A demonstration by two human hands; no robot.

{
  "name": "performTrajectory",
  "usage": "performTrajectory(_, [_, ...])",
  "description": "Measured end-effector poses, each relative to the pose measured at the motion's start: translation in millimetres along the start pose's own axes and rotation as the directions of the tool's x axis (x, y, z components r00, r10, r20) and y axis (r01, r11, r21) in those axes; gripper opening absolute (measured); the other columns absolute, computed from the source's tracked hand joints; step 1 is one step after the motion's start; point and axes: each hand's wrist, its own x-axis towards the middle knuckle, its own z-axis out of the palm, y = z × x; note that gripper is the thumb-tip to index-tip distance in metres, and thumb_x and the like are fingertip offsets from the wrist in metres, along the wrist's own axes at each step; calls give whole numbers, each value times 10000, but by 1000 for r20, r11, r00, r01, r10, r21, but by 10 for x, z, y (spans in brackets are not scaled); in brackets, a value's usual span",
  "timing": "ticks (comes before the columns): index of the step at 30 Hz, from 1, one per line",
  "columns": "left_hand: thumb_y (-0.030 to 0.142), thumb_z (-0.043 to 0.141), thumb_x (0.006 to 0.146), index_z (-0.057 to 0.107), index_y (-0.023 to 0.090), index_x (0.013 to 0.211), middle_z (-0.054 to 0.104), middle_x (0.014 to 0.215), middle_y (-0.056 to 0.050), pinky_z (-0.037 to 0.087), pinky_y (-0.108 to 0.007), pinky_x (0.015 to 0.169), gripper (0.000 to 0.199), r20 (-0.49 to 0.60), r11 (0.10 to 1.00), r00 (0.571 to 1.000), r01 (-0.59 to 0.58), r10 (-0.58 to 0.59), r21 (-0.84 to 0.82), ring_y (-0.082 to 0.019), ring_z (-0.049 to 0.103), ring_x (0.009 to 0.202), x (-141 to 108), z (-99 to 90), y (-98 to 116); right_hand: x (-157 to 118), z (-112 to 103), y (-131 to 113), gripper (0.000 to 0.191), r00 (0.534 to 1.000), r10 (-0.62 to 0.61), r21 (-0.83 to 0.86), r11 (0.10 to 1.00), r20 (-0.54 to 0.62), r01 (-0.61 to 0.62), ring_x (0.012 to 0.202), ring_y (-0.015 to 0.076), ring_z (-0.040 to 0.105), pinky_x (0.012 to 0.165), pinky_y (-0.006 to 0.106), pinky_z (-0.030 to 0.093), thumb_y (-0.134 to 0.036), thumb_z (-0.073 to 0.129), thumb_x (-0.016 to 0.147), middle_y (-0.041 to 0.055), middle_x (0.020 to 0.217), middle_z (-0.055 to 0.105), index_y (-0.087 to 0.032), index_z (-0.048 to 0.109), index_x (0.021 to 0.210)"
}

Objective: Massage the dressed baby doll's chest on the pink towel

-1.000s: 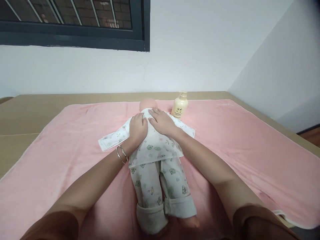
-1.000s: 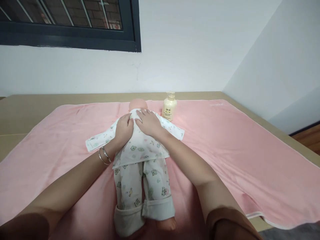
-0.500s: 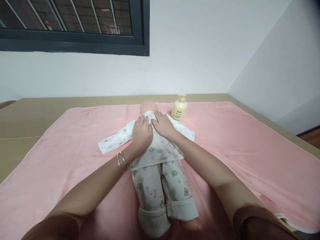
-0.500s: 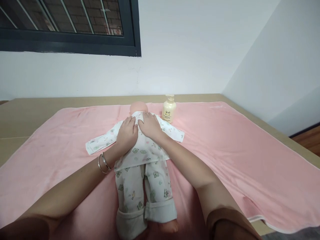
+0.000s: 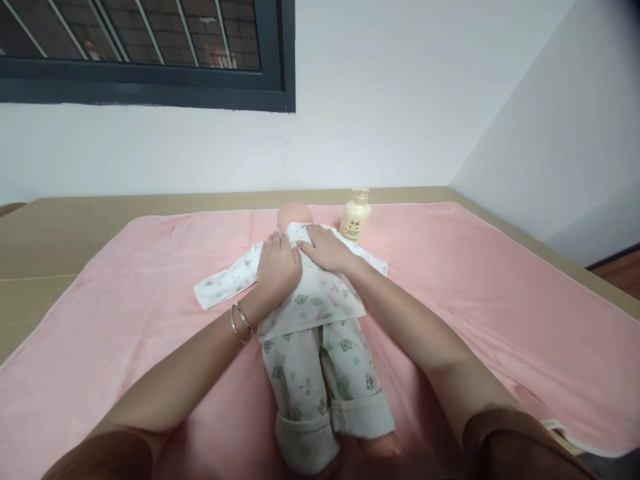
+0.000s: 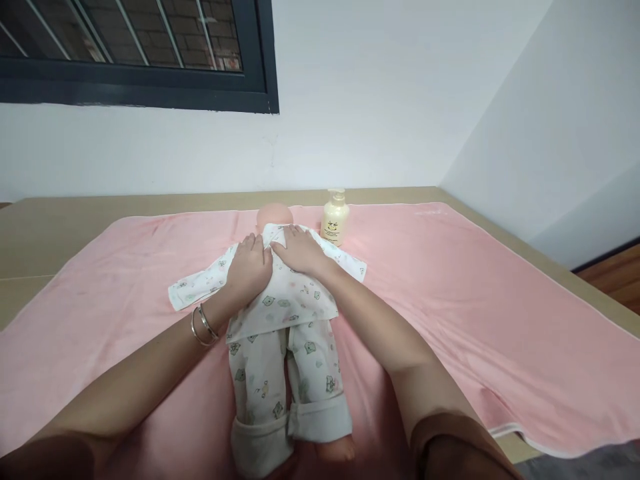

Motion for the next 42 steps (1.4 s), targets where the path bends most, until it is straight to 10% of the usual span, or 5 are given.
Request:
performTrajectory(8, [327, 327, 952, 649, 139, 1010, 715, 1057, -173, 520, -451, 953, 378, 88, 977, 996, -1, 20, -212, -300, 661, 1016, 243, -126, -199, -246, 85, -258, 486, 988, -125, -213, 971, -88, 104, 1357, 350, 499, 1157, 438, 347, -256, 337, 1021, 266, 1417, 562, 22, 521, 1374])
performTrajectory(16, [191, 324, 926, 551, -14, 1279, 572, 1372, -282, 331, -548, 1184, 467, -3, 990, 990, -141, 141, 13, -372, 468, 1374, -16, -49, 12, 3, 17, -26, 476, 996, 28, 19, 999, -90, -26, 1319, 327, 523, 1101, 431, 391, -404, 383, 1024, 186, 1413, 588, -74, 565, 1315])
performTrajectory(22, [298, 341, 936, 647, 144, 982, 709, 1051, -179, 511, -466, 958, 346, 85, 986, 996, -9, 24, -168, -314, 649, 1022, 196, -92, -174, -225, 39, -259, 458, 993, -29, -167, 986, -110, 11, 1235, 351, 571, 1071, 432, 403, -314, 356, 1025, 247, 1261, 655, 4, 596, 1252])
performTrajectory(27, [343, 335, 952, 644, 137, 1039, 705, 1115, -185, 484, -476, 998, 382, 23, 983, 1000, -9, 14, -185, -329, 626, 1105, 204, -37, -202, -152, -30, -138, 469, 999, -14, -4, 1000, -52, 13, 1191, 325, 602, 971, 411, 472, -405, 313, 1041, 199, 1285, 657, -94, 614, 1221])
performTrajectory(42, [344, 307, 980, 488, -4, 1361, 497, 1461, -289, 333, -542, 1169, 547, 141, 997, 987, -70, 75, -40, -387, 436, 1402, 87, -98, -65, 118, 121, 141, 632, 1000, -3, 66, 998, -17, 4, 1532, 325, 254, 1227, 463, 239, -463, 282, 1049, 178, 1628, 330, -53, 367, 1523])
